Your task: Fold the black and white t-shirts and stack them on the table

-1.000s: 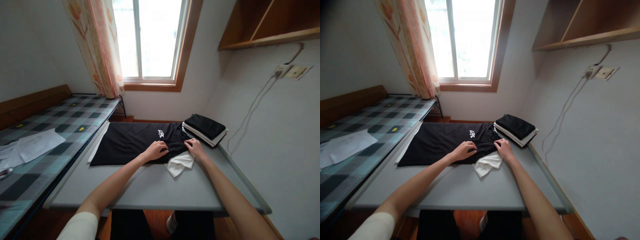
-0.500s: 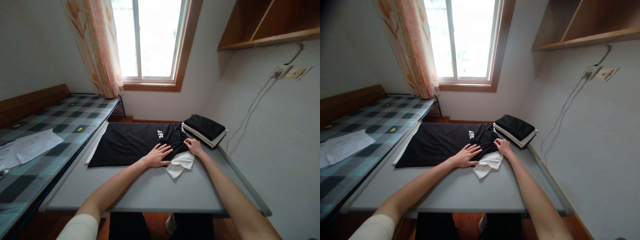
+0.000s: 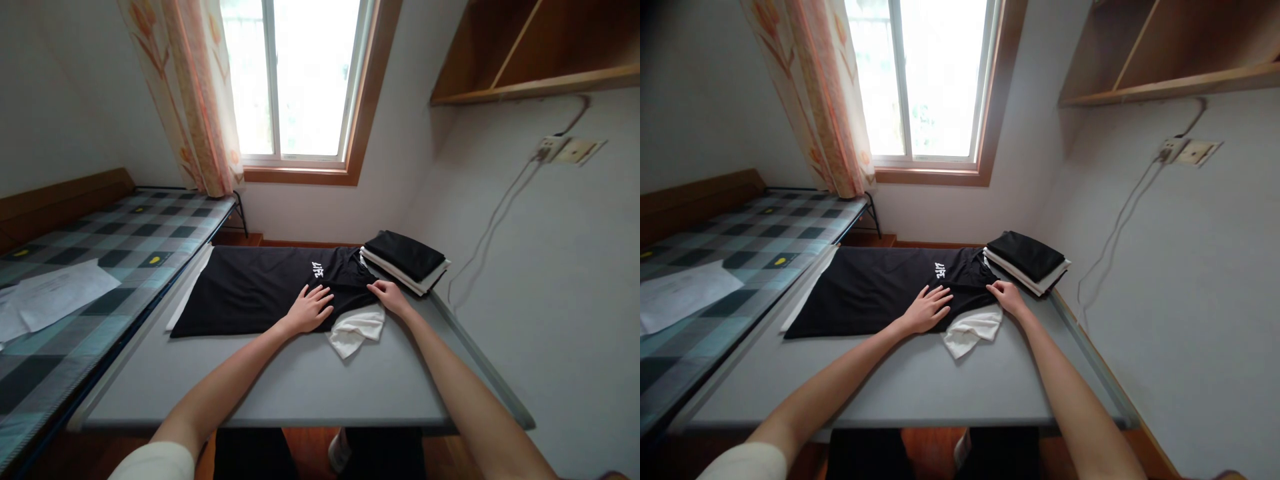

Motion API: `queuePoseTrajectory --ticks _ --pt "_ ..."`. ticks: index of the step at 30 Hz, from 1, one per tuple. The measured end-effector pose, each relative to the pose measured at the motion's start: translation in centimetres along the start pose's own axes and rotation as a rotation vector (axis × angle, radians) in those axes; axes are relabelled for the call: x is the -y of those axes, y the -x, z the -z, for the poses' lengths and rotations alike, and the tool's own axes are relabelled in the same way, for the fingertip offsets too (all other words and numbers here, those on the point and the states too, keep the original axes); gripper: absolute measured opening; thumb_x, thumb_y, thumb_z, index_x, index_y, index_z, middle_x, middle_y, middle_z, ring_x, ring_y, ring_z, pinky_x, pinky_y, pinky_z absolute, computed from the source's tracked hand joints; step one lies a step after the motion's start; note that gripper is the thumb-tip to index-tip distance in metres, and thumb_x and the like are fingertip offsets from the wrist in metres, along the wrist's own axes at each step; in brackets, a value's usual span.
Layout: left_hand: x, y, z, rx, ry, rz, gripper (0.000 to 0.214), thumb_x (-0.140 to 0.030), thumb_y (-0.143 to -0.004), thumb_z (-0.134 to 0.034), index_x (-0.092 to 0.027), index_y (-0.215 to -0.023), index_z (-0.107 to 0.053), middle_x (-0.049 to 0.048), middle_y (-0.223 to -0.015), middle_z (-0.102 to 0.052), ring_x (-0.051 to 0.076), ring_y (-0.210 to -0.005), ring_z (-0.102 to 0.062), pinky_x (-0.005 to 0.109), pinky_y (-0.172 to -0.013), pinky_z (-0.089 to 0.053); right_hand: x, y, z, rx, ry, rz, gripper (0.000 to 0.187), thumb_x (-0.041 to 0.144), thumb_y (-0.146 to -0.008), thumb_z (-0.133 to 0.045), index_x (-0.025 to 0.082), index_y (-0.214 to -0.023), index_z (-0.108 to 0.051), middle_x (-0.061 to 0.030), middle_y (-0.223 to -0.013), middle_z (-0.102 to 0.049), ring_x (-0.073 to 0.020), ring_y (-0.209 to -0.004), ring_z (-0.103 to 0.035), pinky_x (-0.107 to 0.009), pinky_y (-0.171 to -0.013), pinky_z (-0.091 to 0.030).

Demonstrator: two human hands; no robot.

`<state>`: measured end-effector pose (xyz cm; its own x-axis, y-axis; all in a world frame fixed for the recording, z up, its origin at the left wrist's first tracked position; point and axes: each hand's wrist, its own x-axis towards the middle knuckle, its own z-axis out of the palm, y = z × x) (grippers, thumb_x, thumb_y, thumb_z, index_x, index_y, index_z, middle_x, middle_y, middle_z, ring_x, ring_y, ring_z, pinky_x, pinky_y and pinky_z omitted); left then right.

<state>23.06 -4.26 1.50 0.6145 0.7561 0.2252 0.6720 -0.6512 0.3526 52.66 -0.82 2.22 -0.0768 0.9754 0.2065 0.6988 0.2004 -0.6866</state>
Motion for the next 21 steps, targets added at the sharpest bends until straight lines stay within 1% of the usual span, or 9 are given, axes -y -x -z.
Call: queuePoseTrajectory --ticks 3,5,7,9,11,13,17,19,21 --pt "0.2 -0.1 -0.4 -0.06 -0.016 0.078 0.041 -0.04 -0.098 -0.035 -0.028 -0.133 -0.054 0.0041 -0.148 -0.044 0.022 -0.14 -0.032 0.049 -0.117 -0.015 -0.1 0.0 -0.2 -0.018 -0.06 0.026 0.053 0.068 -0.078 -0.046 0.019 -0.064 -0.059 -0.0025 -0.062 -0.061 -0.0174 -0.06 -0.052 -0.029 -0.06 -0.039" --pt "0.3 -0.2 -0.4 -0.113 -0.033 0.149 0.04 -0.035 -0.095 -0.041 -0.024 -0.132 -0.055 0.0076 -0.148 -0.044 0.024 -0.138 -0.034 0.046 -0.115 -0.021 -0.1 0.0 -0.3 -0.024 -0.01 0.002 0.05 0.066 -0.079 -0.046 0.019 -0.068 -0.061 -0.0027 -0.063 -0.062 -0.0176 -0.06 -0.052 -0.029 -0.06 -0.039" --pt "0.5 -0.3 -0.3 -0.152 -0.028 0.21 0.04 -0.032 -0.092 -0.047 -0.023 -0.13 -0.056 0.0092 -0.144 -0.047 0.024 -0.135 -0.038 0.044 -0.113 -0.026 0.2 -0.1 -0.5 -0.033 0.13 -0.031 0.045 0.06 -0.082 -0.047 0.02 -0.072 -0.064 -0.0036 -0.066 -0.064 -0.0186 -0.063 -0.053 -0.031 -0.064 -0.038" --pt "0.6 -0.3 -0.1 -0.161 0.006 0.234 0.036 -0.03 -0.09 -0.051 -0.025 -0.124 -0.059 0.0073 -0.14 -0.051 0.023 -0.131 -0.042 0.043 -0.11 -0.029 0.9 -0.2 -0.8 -0.071 0.313 -0.036 0.039 0.055 -0.084 -0.049 0.021 -0.073 -0.067 -0.0053 -0.071 -0.066 -0.0218 -0.073 -0.055 -0.034 -0.071 -0.038" --pt "0.5 -0.3 0.1 -0.163 0.048 0.235 0.031 -0.029 -0.088 -0.055 -0.027 -0.117 -0.063 0.0048 -0.136 -0.054 0.023 -0.128 -0.043 0.043 -0.109 -0.03 2.0 -0.4 -1.3 -0.123 0.466 0.003 0.037 0.052 -0.086 -0.051 0.022 -0.072 -0.068 -0.0081 -0.079 -0.069 -0.0259 -0.085 -0.054 -0.039 -0.078 -0.036" --pt "0.4 -0.3 0.3 -0.18 0.077 0.242 0.027 -0.029 -0.086 -0.057 -0.027 -0.112 -0.065 0.0036 -0.132 -0.057 0.023 -0.125 -0.044 0.043 -0.106 -0.03 3.5 -0.8 -2.1 -0.145 0.544 0.074 0.037 0.051 -0.087 -0.052 0.022 -0.072 -0.07 -0.0107 -0.088 -0.069 -0.0286 -0.093 -0.051 -0.042 -0.082 -0.035" --pt "0.1 -0.2 0.4 -0.242 0.085 0.292 0.028 -0.031 -0.086 -0.058 -0.026 -0.113 -0.064 0.004 -0.119 -0.062 0.024 -0.115 -0.049 0.043 -0.098 -0.034 6.4 -2.0 -4.8 -0.018 0.52 0.205 0.033 0.049 -0.088 -0.055 0.023 -0.083 -0.073 -0.0108 -0.096 -0.067 -0.0276 -0.095 -0.052 -0.042 -0.085 -0.035" --pt "0.2 -0.2 0.4 -0.268 0.074 0.339 0.03 -0.033 -0.086 -0.058 -0.025 -0.115 -0.062 0.0052 -0.114 -0.063 0.025 -0.109 -0.05 0.042 -0.094 -0.036 7.4 -2.6 -6.1 0.062 0.497 0.217 0.026 0.044 -0.088 -0.058 0.023 -0.089 -0.073 -0.0104 -0.096 -0.067 -0.0265 -0.094 -0.053 -0.04 -0.084 -0.036" --pt "0.2 -0.2 0.4 -0.282 0.071 0.373 0.031 -0.034 -0.087 -0.057 -0.024 -0.115 -0.062 0.0058 -0.112 -0.063 0.025 -0.106 -0.051 0.041 -0.092 -0.037 8.2 -3.2 -7.2 0.096 0.499 0.191 0.019 0.037 -0.087 -0.061 0.022 -0.09 -0.072 -0.0107 -0.096 -0.066 -0.0264 -0.095 -0.054 -0.038 -0.082 -0.037"
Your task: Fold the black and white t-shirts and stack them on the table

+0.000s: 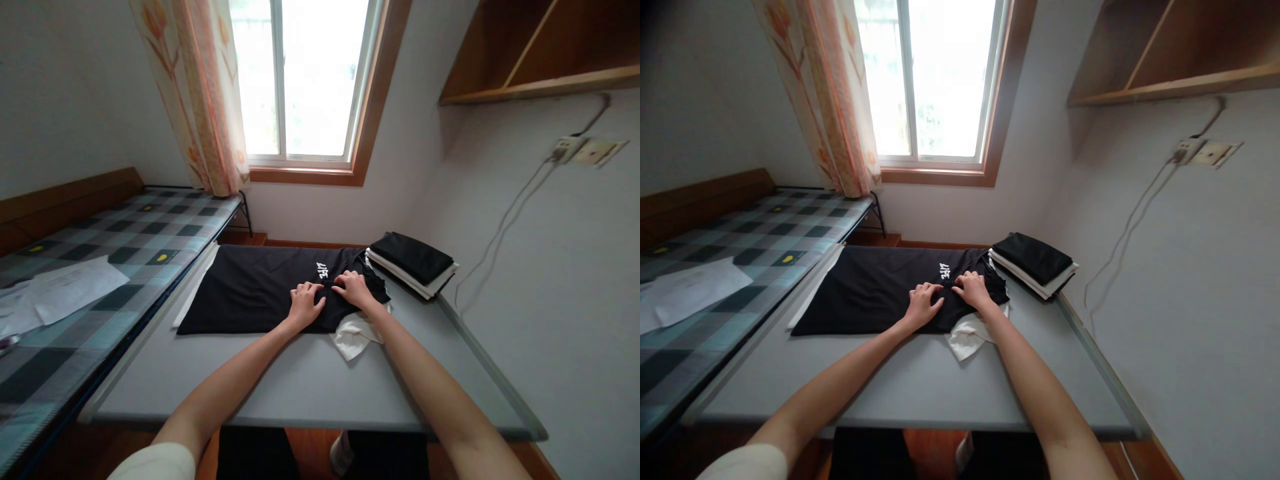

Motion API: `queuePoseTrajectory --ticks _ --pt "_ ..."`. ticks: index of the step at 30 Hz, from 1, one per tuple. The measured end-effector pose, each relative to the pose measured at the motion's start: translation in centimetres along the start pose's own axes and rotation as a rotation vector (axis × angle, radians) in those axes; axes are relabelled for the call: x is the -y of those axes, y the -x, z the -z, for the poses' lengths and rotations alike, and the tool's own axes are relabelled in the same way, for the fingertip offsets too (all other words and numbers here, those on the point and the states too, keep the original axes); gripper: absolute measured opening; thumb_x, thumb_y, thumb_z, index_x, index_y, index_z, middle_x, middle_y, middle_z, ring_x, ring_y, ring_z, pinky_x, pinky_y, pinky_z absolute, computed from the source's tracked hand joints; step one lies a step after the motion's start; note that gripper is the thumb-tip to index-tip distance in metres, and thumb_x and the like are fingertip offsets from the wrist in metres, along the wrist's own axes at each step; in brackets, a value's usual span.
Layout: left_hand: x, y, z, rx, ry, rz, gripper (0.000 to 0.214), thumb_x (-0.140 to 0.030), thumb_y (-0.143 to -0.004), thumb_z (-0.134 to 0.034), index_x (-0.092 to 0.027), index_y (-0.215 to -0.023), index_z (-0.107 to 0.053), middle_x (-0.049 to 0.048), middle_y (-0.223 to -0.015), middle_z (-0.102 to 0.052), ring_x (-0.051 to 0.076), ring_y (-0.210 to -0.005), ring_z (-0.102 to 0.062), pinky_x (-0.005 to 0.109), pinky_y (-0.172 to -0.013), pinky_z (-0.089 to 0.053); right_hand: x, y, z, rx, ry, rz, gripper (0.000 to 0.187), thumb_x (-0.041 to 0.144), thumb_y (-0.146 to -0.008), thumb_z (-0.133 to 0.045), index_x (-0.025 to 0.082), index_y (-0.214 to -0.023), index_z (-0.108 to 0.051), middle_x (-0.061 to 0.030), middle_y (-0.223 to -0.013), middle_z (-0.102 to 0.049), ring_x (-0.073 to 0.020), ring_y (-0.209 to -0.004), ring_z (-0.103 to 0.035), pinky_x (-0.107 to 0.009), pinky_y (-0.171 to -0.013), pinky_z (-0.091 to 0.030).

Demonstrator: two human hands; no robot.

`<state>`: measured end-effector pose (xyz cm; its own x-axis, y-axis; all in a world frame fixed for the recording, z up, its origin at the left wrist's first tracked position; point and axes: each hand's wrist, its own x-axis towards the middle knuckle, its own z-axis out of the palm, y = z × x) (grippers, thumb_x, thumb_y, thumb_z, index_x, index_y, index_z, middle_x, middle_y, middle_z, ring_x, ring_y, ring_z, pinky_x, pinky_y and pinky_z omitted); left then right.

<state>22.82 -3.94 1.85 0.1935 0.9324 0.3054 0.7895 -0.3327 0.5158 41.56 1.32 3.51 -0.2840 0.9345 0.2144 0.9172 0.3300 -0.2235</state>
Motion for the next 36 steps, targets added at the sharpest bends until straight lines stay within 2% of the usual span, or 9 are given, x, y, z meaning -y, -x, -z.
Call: queuePoseTrajectory --ticks 4,9,12,15,19,22,24,30,36 --pt "0.0 -0.1 0.1 -0.017 0.017 0.028 0.031 -0.033 -0.087 -0.056 -0.024 -0.117 -0.06 0.0057 -0.112 -0.062 0.024 -0.106 -0.052 0.039 -0.091 -0.037 1.3 -0.8 -0.3 -0.026 -0.044 -0.006 0.014 0.028 -0.088 -0.059 0.021 -0.087 -0.071 -0.0102 -0.097 -0.065 -0.0247 -0.094 -0.056 -0.036 -0.082 -0.038" --pt "-0.2 -0.1 0.1 0.01 0.025 0.033 0.041 -0.038 -0.088 -0.056 -0.023 -0.127 -0.053 0.0073 -0.116 -0.061 0.026 -0.109 -0.051 0.041 -0.094 -0.035 1.8 -0.6 -1.2 -0.054 -0.326 0.017 0.015 0.025 -0.091 -0.051 0.023 -0.094 -0.065 -0.0028 -0.083 -0.067 -0.0172 -0.076 -0.061 -0.03 -0.077 -0.041" --pt "-0.3 0.1 0.1 -0.001 0.007 -0.008 0.044 -0.041 -0.085 -0.06 -0.025 -0.126 -0.055 0.0078 -0.124 -0.057 0.027 -0.115 -0.047 0.043 -0.097 -0.034 1.4 -0.3 -1.5 -0.091 -0.427 0.024 0.015 0.024 -0.088 -0.05 0.021 -0.094 -0.064 -0.0037 -0.085 -0.068 -0.0173 -0.078 -0.062 -0.029 -0.078 -0.044" --pt "-0.5 0.6 0.6 -0.023 0.017 -0.12 0.034 -0.039 -0.084 -0.062 -0.027 -0.115 -0.063 0.0067 -0.129 -0.053 0.026 -0.12 -0.043 0.042 -0.1 -0.032 -0.1 0.5 -0.8 -0.193 -0.459 0.037 0.019 0.027 -0.086 -0.05 0.02 -0.098 -0.063 -0.0064 -0.093 -0.068 -0.0184 -0.083 -0.062 -0.031 -0.081 -0.046" --pt "-1.1 1.0 1.4 0.034 0.058 -0.332 0.023 -0.04 -0.089 -0.056 -0.028 -0.103 -0.069 0.0059 -0.123 -0.057 0.023 -0.117 -0.046 0.038 -0.103 -0.031 -3.5 2.9 1.2 -0.317 -0.349 -0.182 0.022 0.037 -0.087 -0.048 0.021 -0.088 -0.063 -0.0062 -0.081 -0.067 -0.0197 -0.074 -0.061 -0.031 -0.073 -0.045" --pt "-1.3 1.1 1.6 0.22 0.076 -0.478 0.027 -0.045 -0.09 -0.054 -0.027 -0.101 -0.07 0.0057 -0.105 -0.063 0.02 -0.102 -0.054 0.035 -0.097 -0.034 -5.9 5.0 2.1 -0.25 -0.219 -0.434 0.029 0.047 -0.084 -0.052 0.022 -0.073 -0.061 -0.0064 -0.069 -0.066 -0.021 -0.066 -0.06 -0.03 -0.062 -0.041" --pt "-1.4 1.1 1.5 0.293 0.072 -0.543 0.027 -0.044 -0.088 -0.055 -0.026 -0.1 -0.07 0.0053 -0.098 -0.065 0.02 -0.096 -0.055 0.033 -0.093 -0.036 -7.1 5.8 2.2 -0.196 -0.197 -0.508 0.033 0.051 -0.081 -0.055 0.022 -0.067 -0.06 -0.0076 -0.067 -0.066 -0.0217 -0.065 -0.061 -0.03 -0.06 -0.039" --pt "-1.1 1.1 1.2 0.266 0.064 -0.512 0.025 -0.028 -0.084 -0.057 -0.024 -0.106 -0.068 0.004 -0.1 -0.066 0.019 -0.095 -0.056 0.032 -0.089 -0.036 -9.1 5.4 1.4 -0.235 -0.346 -0.409 0.025 0.038 -0.078 -0.055 0.018 -0.086 -0.068 -0.0062 -0.073 -0.068 -0.0192 -0.068 -0.061 -0.028 -0.065 -0.044" --pt "-0.8 1.0 0.8 0.233 0.09 -0.487 0.027 -0.024 -0.082 -0.059 -0.024 -0.108 -0.066 0.0019 -0.098 -0.066 0.018 -0.094 -0.056 0.032 -0.088 -0.037 -10.2 4.7 0.2 -0.235 -0.291 -0.331 0.013 0.028 -0.07 -0.059 0.019 -0.071 -0.068 -0.0052 -0.072 -0.066 -0.0192 -0.07 -0.06 -0.029 -0.068 -0.045"
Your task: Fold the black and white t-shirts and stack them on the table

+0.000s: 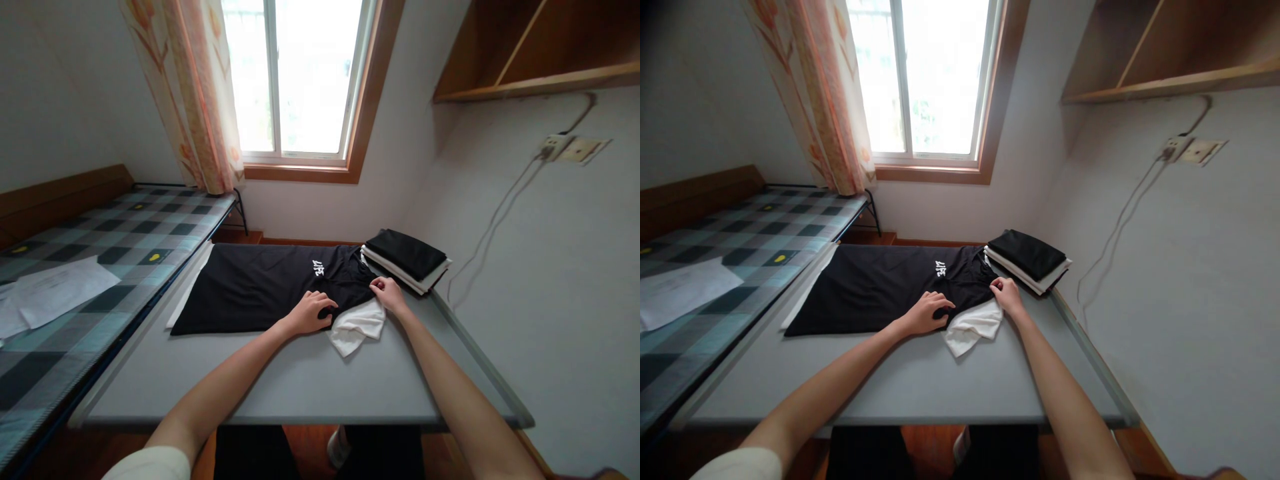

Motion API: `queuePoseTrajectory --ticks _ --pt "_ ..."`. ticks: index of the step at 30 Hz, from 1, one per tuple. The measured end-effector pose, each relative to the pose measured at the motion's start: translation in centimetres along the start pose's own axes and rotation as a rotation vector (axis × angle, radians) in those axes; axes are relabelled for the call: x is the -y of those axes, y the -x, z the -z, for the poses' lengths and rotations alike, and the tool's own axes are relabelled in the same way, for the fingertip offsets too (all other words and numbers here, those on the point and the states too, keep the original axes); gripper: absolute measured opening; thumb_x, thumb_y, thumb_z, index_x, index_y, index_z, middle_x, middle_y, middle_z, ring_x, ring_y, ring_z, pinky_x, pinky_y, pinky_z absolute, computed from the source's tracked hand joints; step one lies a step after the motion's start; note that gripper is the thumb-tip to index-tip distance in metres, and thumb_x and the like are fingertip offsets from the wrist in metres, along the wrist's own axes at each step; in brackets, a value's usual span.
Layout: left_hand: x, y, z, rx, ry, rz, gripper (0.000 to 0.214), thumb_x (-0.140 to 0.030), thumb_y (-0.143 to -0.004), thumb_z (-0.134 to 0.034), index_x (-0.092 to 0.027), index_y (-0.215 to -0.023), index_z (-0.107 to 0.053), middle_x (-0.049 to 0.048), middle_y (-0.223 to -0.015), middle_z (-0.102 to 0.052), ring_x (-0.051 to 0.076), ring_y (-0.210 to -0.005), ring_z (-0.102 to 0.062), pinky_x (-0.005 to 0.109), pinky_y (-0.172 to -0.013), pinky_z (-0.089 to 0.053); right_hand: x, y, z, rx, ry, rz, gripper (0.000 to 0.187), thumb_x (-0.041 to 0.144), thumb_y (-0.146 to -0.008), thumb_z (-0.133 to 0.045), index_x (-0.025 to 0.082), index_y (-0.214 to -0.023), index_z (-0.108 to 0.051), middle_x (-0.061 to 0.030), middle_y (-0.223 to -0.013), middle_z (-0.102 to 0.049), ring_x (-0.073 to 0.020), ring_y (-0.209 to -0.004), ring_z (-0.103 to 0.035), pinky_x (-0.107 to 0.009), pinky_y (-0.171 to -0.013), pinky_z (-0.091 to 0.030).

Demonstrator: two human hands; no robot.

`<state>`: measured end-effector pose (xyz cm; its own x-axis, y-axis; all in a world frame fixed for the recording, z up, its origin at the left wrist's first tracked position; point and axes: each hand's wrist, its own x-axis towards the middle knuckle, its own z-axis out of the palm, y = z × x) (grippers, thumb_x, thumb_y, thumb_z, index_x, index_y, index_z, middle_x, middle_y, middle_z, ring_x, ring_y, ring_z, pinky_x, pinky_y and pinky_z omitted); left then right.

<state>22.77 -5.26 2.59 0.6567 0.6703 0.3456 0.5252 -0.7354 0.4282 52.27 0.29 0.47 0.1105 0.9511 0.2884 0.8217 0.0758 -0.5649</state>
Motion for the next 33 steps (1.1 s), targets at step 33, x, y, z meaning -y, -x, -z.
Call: queuePoseTrajectory --ticks 33 --pt "7.8 11.0 11.3 0.089 -0.134 0.166 0.043 -0.052 -0.083 -0.061 -0.028 -0.118 -0.065 0.0064 -0.116 -0.062 0.022 -0.107 -0.058 0.036 -0.097 -0.043 2.5 3.0 1.6 0.171 0.075 0.529 0.021 0.022 -0.078 -0.057 0.024 -0.093 -0.071 -0.0066 -0.102 -0.065 -0.0228 -0.098 -0.058 -0.039 -0.091 -0.044"
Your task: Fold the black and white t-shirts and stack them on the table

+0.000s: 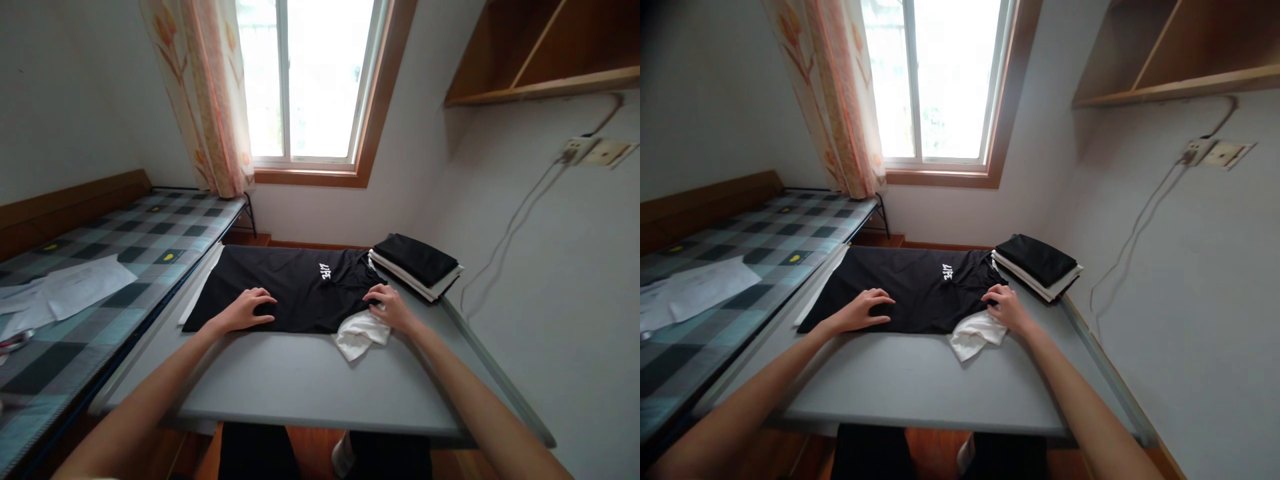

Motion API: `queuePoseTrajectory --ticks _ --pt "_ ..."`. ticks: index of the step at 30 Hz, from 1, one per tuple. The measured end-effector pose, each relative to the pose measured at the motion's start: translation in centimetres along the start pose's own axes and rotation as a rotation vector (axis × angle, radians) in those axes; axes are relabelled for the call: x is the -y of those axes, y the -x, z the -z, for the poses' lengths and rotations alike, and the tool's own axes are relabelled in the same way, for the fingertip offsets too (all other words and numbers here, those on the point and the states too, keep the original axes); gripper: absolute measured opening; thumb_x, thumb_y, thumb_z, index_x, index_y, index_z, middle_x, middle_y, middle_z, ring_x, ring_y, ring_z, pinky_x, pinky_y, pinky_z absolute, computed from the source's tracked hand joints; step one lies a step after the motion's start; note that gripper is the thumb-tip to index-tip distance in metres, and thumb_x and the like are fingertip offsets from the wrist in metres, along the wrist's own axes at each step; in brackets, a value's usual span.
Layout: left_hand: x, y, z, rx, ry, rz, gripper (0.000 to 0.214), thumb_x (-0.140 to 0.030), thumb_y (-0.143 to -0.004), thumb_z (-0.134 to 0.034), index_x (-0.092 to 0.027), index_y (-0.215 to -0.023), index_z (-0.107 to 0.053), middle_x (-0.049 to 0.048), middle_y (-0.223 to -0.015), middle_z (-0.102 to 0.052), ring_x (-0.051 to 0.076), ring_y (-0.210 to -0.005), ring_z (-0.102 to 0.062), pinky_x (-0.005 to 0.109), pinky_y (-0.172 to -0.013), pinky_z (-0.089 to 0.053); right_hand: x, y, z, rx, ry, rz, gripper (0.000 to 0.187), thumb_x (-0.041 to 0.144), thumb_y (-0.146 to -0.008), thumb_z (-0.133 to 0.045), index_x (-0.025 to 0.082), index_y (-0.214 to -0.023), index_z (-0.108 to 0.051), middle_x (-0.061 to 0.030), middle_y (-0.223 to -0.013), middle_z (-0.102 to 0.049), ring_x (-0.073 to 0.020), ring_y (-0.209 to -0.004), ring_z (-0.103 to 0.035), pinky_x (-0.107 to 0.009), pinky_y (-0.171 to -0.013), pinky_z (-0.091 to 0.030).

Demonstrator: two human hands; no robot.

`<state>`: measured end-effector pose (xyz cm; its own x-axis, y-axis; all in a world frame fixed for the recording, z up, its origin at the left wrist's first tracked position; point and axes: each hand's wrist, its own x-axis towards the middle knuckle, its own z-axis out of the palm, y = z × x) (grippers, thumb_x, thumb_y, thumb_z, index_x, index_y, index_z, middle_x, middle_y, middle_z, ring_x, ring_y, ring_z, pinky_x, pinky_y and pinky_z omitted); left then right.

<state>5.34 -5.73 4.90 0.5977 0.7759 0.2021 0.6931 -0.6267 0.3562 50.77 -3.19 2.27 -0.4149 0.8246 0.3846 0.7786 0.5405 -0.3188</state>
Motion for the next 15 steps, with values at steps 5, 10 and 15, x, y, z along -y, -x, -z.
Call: queuePoseTrajectory --ticks 5,10,15 --pt "7.5 6.2 2.1 -0.078 -0.232 0.274 0.06 -0.06 -0.087 -0.047 -0.027 -0.138 -0.051 0.0088 -0.143 -0.049 0.028 -0.131 -0.045 0.046 -0.108 -0.034 1.8 1.3 -1.2 0.053 0.124 0.049 0.036 0.034 -0.086 -0.055 0.03 -0.121 -0.064 -0.0084 -0.123 -0.06 -0.0264 -0.115 -0.053 -0.045 -0.098 -0.04" --pt "9.6 8.7 2.1 0.015 -0.326 0.321 0.061 -0.055 -0.093 -0.037 -0.027 -0.147 -0.037 0.0075 -0.154 -0.035 0.027 -0.141 -0.032 0.046 -0.113 -0.026 1.8 1.9 -2.1 0.059 0.178 -0.025 0.041 0.037 -0.089 -0.051 0.031 -0.128 -0.059 -0.0095 -0.126 -0.058 -0.028 -0.117 -0.051 -0.05 -0.098 -0.038" --pt "9.3 10.0 3.0 0.054 -0.331 0.29 0.06 -0.052 -0.093 -0.038 -0.027 -0.147 -0.037 0.0066 -0.154 -0.035 0.025 -0.141 -0.033 0.043 -0.115 -0.022 3.5 3.2 -2.3 0.089 0.159 -0.042 0.043 0.036 -0.089 -0.051 0.033 -0.132 -0.056 -0.0097 -0.128 -0.057 -0.0283 -0.118 -0.049 -0.05 -0.097 -0.039"
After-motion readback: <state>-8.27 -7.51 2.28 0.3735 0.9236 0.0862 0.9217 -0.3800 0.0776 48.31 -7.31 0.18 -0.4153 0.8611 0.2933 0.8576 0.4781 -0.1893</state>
